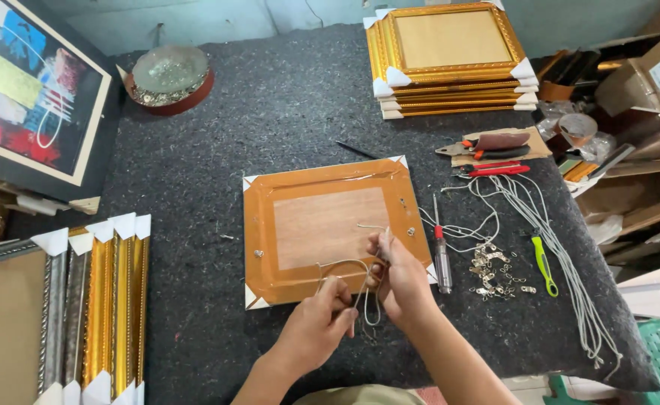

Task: Attaching a hanging wire to the back of a picture frame by threading it through eyelets and twisting the ends.

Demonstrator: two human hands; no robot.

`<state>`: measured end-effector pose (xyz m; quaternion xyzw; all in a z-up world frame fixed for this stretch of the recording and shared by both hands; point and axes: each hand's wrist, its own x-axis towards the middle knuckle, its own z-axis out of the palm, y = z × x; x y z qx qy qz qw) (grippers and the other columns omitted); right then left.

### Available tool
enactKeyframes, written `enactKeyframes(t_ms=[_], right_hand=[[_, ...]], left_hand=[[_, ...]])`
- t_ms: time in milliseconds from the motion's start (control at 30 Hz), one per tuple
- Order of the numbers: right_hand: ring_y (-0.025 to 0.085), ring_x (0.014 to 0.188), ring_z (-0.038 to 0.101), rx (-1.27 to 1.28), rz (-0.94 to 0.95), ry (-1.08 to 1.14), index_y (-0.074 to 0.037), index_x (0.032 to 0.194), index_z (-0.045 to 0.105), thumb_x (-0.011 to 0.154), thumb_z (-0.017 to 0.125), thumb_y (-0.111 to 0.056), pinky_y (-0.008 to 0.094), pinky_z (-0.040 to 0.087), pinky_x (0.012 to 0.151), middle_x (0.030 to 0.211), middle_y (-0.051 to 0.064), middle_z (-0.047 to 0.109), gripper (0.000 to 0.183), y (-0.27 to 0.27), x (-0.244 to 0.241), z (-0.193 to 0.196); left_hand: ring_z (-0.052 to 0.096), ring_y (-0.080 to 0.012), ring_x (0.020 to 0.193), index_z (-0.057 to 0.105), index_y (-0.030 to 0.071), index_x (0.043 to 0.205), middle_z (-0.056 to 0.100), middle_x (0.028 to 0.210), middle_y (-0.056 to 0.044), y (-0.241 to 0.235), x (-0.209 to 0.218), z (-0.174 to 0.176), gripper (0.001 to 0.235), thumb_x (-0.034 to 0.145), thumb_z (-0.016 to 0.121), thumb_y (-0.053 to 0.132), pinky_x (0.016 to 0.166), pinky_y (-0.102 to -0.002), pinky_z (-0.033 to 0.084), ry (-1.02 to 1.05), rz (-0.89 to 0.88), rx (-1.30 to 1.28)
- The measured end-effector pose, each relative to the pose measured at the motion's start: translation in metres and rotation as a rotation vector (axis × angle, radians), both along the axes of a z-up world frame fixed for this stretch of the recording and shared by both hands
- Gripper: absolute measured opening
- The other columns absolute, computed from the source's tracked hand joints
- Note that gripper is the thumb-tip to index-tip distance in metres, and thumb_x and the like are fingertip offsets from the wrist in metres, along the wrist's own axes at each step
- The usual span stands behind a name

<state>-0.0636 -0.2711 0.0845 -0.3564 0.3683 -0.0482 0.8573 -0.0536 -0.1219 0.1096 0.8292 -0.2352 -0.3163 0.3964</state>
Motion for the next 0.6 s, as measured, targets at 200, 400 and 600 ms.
enactKeyframes(t_ms=[200,400,600], right_hand=[[0.009,0.047,0.03,0.005,-0.051,0.037,-0.011,0.09,0.052,0.092,0.04,-0.024,0.023,0.024,0.043,0.067,0.001,0.044,0.018,0.022,0.009,0.022],[0.008,0.045,0.02,-0.217,0.087,0.062,-0.011,0.091,0.055,0.091,0.039,-0.026,0.022,0.019,0.041,0.055,-0.002,0.026,0.022,0.048,0.014,0.049],[0.008,0.049,0.026,-0.438,0.42,-0.002,-0.008,0.084,0.057,0.087,0.046,-0.021,0.022,0.02,0.042,0.057,-0.002,0.031,0.017,0.082,0.009,0.056]], left_hand=[[0.059,-0.0174,0.063,0.038,0.016,0.084,0.062,0.059,0.005,0.032,0.008,0.012,0.011,0.082,0.049,0.014,0.061,-0.031,0.041,0.03,-0.158,0.147],[0.057,-0.0184,0.085,0.062,0.015,0.085,0.065,0.085,0.001,0.049,0.02,0.01,0.012,0.078,0.054,0.02,0.075,-0.029,0.042,-0.184,0.027,-0.101],[0.059,-0.0089,0.102,0.066,0.008,0.105,0.065,0.112,-0.004,0.057,0.047,0.038,0.036,0.078,0.053,0.028,0.081,-0.019,0.047,0.422,0.457,-0.496]])
